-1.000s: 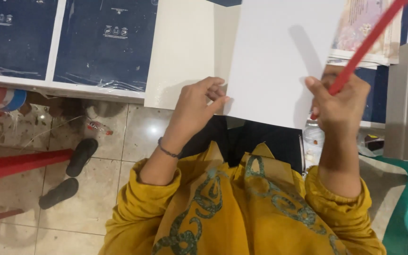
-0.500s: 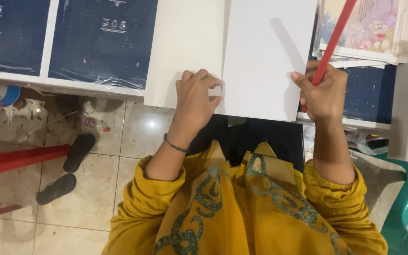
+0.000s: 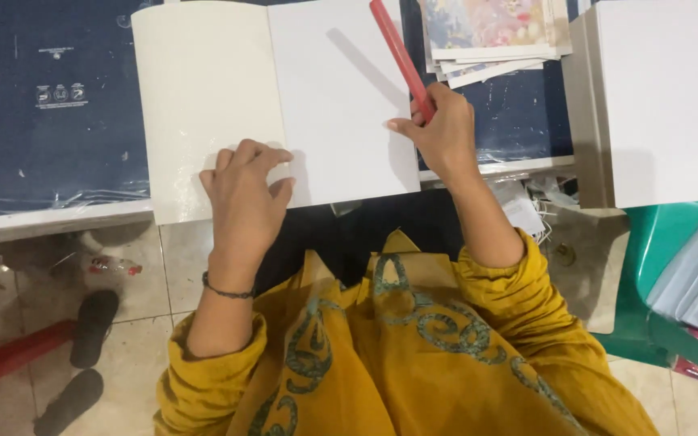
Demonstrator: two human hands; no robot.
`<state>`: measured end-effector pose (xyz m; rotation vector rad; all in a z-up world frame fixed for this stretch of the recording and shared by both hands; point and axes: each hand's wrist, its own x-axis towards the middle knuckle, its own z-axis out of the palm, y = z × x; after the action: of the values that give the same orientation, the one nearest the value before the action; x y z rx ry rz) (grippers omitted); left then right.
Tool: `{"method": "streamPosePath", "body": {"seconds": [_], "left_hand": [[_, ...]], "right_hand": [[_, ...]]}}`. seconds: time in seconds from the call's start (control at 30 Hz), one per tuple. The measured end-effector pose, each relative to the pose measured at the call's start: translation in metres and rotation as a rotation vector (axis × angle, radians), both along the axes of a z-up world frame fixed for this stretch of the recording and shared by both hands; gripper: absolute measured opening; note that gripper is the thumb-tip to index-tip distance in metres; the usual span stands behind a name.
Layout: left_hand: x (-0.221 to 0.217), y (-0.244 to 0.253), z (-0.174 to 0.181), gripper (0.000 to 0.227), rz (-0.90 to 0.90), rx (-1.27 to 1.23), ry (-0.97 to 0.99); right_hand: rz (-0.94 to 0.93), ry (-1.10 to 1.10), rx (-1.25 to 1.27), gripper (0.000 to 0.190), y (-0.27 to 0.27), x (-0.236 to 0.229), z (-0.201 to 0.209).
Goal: The person assembles books by inserting a stack of white paper into a decorative cover. They repeatedly pick up a cover, open it, place the paper inside, and then close the book before moving it aside.
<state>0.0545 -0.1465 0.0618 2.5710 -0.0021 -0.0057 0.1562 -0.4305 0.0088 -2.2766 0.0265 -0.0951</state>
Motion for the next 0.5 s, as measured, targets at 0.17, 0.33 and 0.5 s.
{"method": "streamPosePath", "body": {"seconds": [0.17,0.33,0.5], "left_hand": [[-0.045,-0.007,0.003,0.019,-0.179,-0.445,-0.049],[-0.084,0.025,-0.05,0.037,0.041,-1.17,0.179],[-0.053,0.044,-0.033,0.059,0.243,-1.659,-0.11]], "right_hand": [[0.002,0.024,-0.084,0.034,0.004,-0.003,0.006],[0.007,0.03,-0.102,0.036,0.005,-0.005,0.008],[0.006,0.008,-0.061,0.036,0.021,-0.008,0.015]]}}
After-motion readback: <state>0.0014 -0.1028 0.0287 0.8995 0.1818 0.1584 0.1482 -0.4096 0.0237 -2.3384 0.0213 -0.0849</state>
